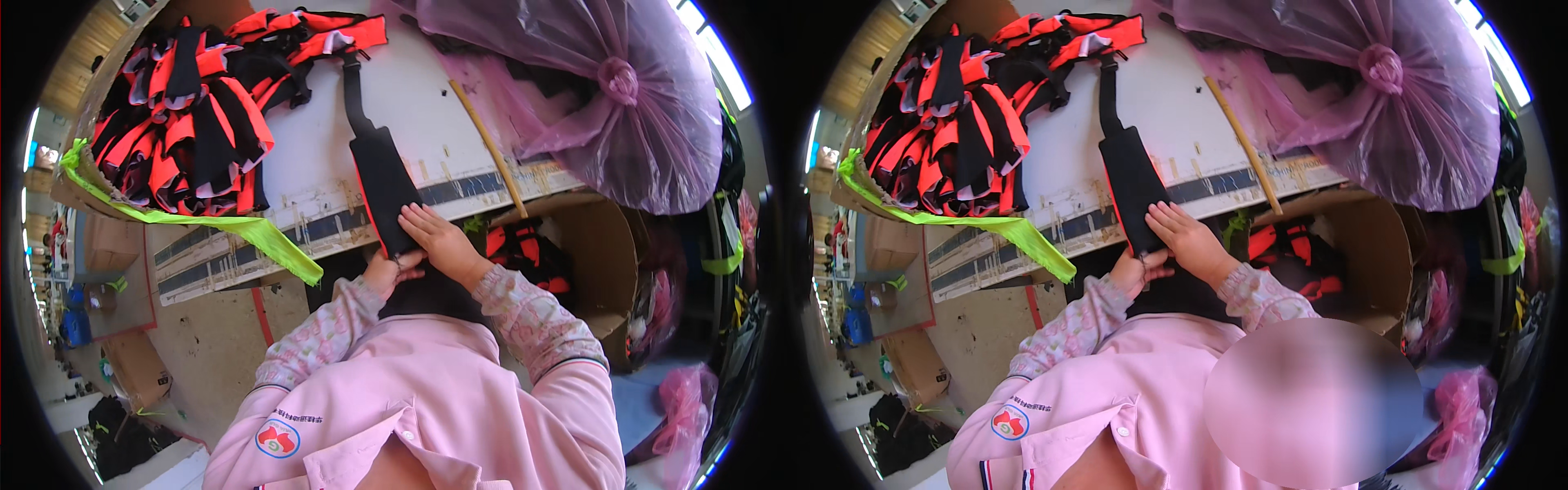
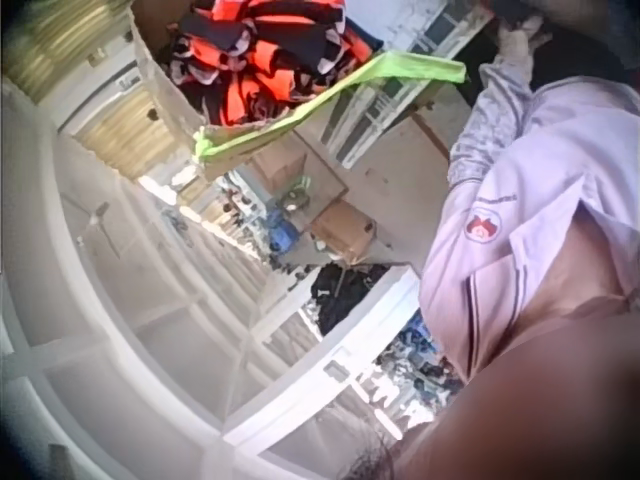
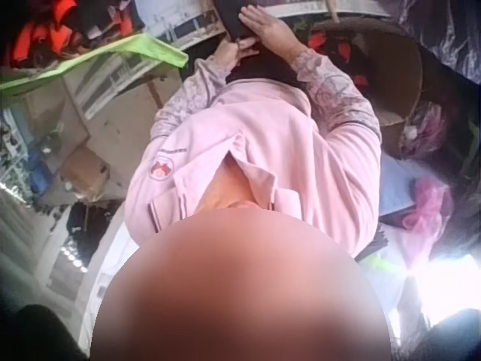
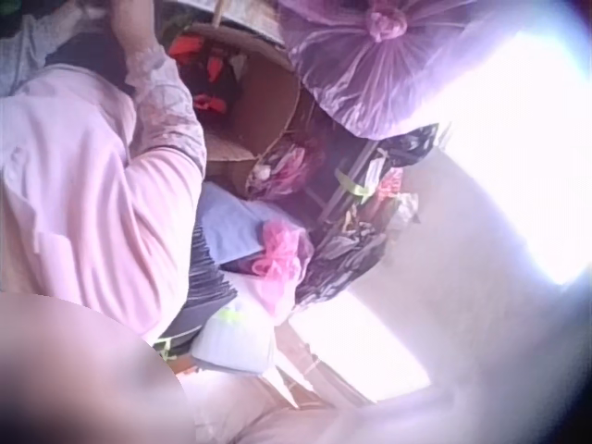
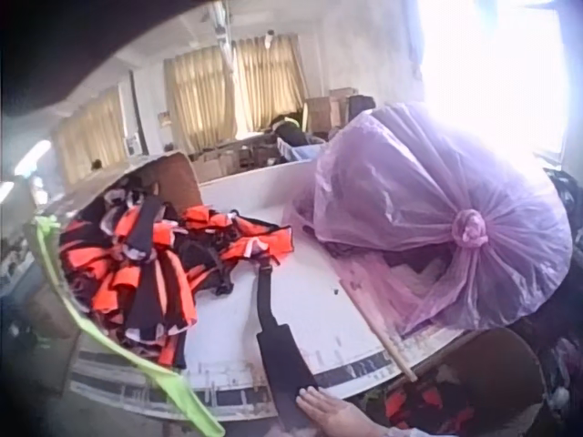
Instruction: Assembling components of high-visibility life jackets, specifically inserting foam or padding into fabric straps.
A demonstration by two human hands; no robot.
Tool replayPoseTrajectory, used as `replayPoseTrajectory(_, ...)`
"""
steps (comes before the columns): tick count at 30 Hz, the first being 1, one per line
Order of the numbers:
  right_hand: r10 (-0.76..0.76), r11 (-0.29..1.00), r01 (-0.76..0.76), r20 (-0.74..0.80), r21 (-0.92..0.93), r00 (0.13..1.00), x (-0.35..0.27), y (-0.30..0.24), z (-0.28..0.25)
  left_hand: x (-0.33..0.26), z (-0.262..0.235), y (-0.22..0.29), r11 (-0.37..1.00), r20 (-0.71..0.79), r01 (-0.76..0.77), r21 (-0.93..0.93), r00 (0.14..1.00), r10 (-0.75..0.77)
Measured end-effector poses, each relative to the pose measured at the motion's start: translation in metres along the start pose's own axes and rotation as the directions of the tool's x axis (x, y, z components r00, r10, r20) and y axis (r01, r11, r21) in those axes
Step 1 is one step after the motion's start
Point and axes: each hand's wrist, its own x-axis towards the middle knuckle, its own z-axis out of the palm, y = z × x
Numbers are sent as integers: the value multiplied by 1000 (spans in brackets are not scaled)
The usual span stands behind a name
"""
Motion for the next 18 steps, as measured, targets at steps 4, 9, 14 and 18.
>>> replayPoseTrajectory(4, 12, 998, -14, 17, 63, 1000, -2, -6, -2, -15, -12, 40, 842, 384, 357, -405, 902, -198)
replayPoseTrajectory(9, 35, 991, -42, 50, 128, 998, 4, -7, -11, -2, -2, 36, 900, 91, 287, -327, 958, -272)
replayPoseTrajectory(14, 119, 968, -157, 195, 194, 973, 32, -8, -16, -1, 1, 24, 987, 41, 115, -114, 993, -111)
replayPoseTrajectory(18, -11, 989, 26, 105, -146, 994, 75, 3, 4, 1, 5, 11, 972, -29, 233, -26, 972, -234)
